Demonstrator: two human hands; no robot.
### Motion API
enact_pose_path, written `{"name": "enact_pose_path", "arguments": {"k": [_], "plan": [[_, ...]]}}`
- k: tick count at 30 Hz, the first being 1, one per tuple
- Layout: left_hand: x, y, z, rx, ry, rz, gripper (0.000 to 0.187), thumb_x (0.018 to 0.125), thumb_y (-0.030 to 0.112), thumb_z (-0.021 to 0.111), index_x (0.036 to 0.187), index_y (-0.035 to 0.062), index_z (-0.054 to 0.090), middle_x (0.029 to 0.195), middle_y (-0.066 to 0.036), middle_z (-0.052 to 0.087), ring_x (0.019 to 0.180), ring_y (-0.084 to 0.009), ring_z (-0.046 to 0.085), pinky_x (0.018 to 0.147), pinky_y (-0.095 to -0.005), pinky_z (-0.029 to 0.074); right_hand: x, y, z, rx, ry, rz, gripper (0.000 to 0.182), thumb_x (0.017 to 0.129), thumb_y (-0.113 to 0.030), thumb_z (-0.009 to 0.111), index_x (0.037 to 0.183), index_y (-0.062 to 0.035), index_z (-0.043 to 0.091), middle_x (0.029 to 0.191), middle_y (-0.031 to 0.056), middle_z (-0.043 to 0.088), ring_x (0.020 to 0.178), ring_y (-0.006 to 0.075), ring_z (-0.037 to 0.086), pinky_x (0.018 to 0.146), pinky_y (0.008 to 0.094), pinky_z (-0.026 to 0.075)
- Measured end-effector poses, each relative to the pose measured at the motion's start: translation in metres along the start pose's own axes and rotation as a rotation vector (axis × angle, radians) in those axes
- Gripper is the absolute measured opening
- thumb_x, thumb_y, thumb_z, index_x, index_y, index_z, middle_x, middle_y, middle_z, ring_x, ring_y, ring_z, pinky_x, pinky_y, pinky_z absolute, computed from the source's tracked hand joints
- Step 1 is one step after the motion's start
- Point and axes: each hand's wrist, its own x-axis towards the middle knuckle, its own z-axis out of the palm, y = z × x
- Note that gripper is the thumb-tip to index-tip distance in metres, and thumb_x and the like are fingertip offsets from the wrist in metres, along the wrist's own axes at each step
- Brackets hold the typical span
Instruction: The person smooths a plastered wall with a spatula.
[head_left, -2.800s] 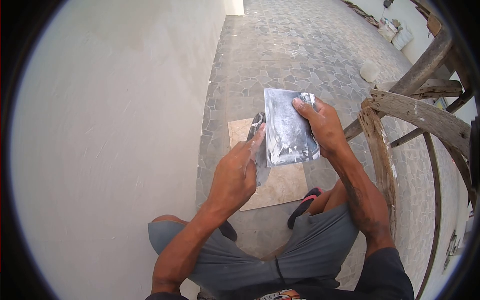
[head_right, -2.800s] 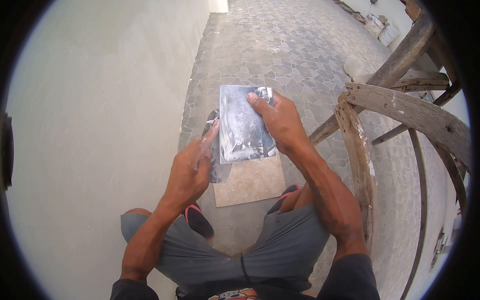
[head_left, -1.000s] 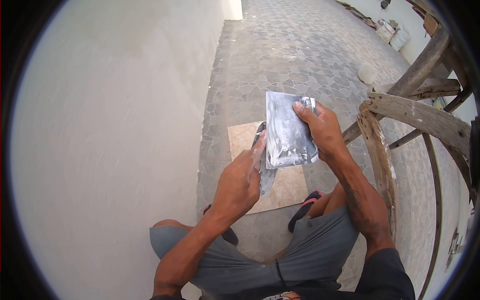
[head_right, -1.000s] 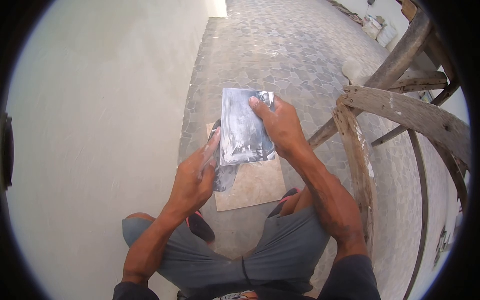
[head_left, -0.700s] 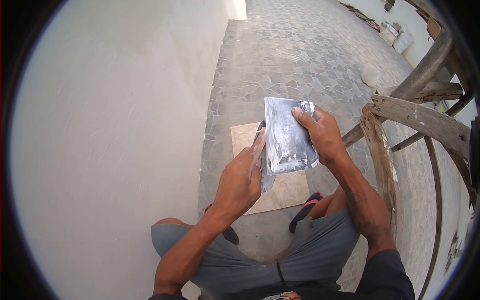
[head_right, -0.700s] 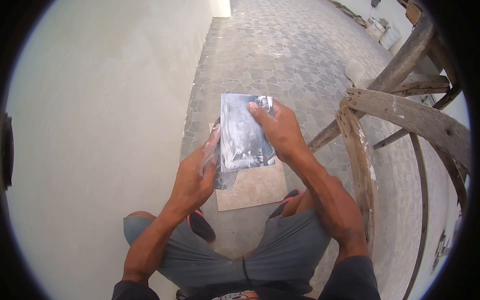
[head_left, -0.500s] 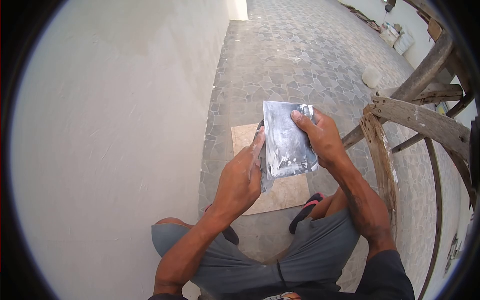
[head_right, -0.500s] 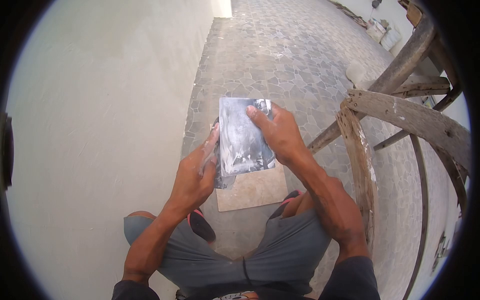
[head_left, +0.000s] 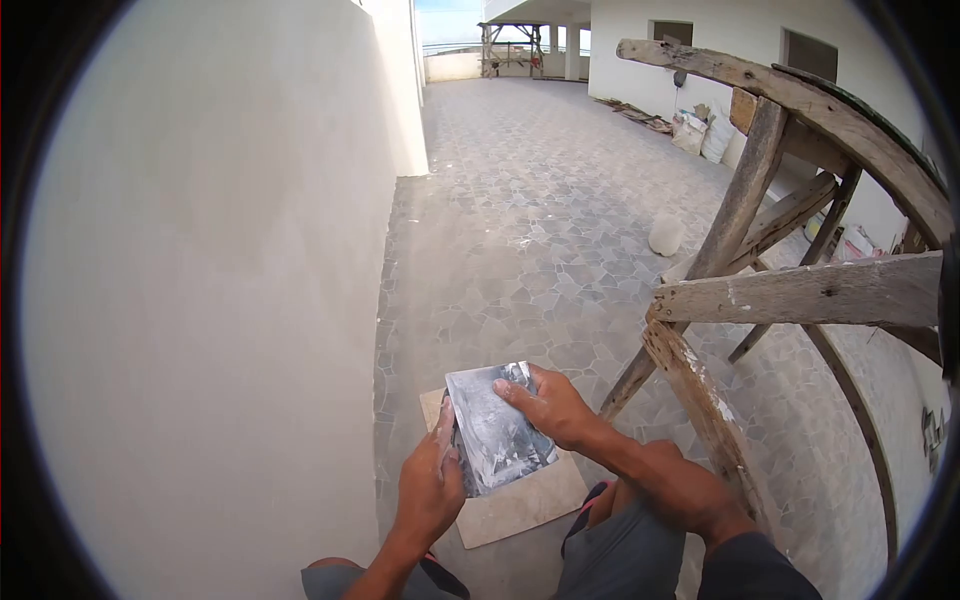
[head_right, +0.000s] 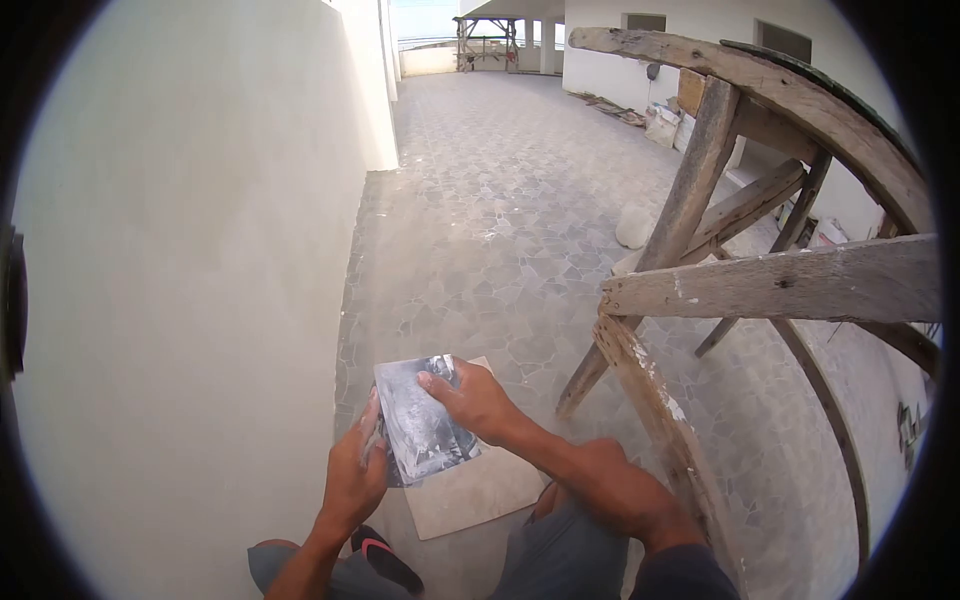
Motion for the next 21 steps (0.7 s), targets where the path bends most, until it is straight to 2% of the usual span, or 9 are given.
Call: {"name": "enact_pose_path", "arguments": {"k": [3,6,9,12,15,21], "plan": [[0.002,-0.007,0.002,0.042,0.036,0.075,0.064,0.085,-0.008,0.046,0.148,-0.0002,0.036,0.121,-0.028,0.060,0.108,-0.0405,0.062,0.093,-0.0387,0.048,0.001,0.003,0.000,0.005,-0.021,-0.015,0.044,0.097,-0.039,0.059,0.109,0.0030,0.062,0.090,0.0135,0.069,0.082,0.0184,0.063,0.078,0.0335,0.049],[0.004,0.000,-0.001,0.004,0.015,0.004,0.063,0.085,-0.008,0.046,0.147,-0.0016,0.036,0.126,-0.029,0.058,0.114,-0.0413,0.060,0.096,-0.0383,0.047,0.001,0.001,-0.001,-0.024,-0.028,-0.025,0.044,0.097,-0.039,0.059,0.110,0.0029,0.061,0.091,0.0130,0.069,0.083,0.0187,0.063,0.079,0.0335,0.049],[0.005,0.002,-0.003,-0.088,-0.023,-0.110,0.059,0.087,-0.006,0.047,0.145,-0.0052,0.038,0.138,-0.029,0.051,0.130,-0.0373,0.051,0.108,-0.0363,0.038,-0.001,-0.006,-0.002,-0.038,-0.047,-0.027,0.044,0.097,-0.039,0.059,0.110,0.0032,0.061,0.092,0.0135,0.068,0.084,0.0191,0.063,0.080,0.0338,0.049],[0.005,0.005,-0.003,-0.106,-0.030,-0.139,0.059,0.087,-0.005,0.047,0.145,-0.0053,0.037,0.137,-0.030,0.052,0.128,-0.0358,0.052,0.106,-0.0348,0.040,-0.002,-0.001,-0.004,0.002,-0.074,-0.030,0.044,0.097,-0.039,0.058,0.110,0.0035,0.061,0.093,0.0143,0.068,0.084,0.0195,0.063,0.080,0.0340,0.049],[0.002,0.002,-0.002,-0.045,0.005,-0.066,0.061,0.085,-0.008,0.047,0.145,-0.0050,0.037,0.133,-0.030,0.053,0.123,-0.0403,0.055,0.102,-0.0376,0.044,-0.003,0.003,-0.004,0.003,-0.095,-0.031,0.045,0.097,-0.039,0.058,0.110,0.0038,0.061,0.093,0.0150,0.068,0.084,0.0199,0.063,0.080,0.0344,0.049],[0.006,-0.007,-0.008,-0.044,0.029,-0.096,0.060,0.085,-0.007,0.045,0.144,-0.0061,0.038,0.139,-0.029,0.049,0.129,-0.0405,0.050,0.106,-0.0372,0.041,0.000,-0.002,-0.004,-0.051,-0.076,-0.025,0.046,0.097,-0.039,0.058,0.109,0.0045,0.061,0.092,0.0150,0.069,0.084,0.0197,0.063,0.079,0.0352,0.049]]}}
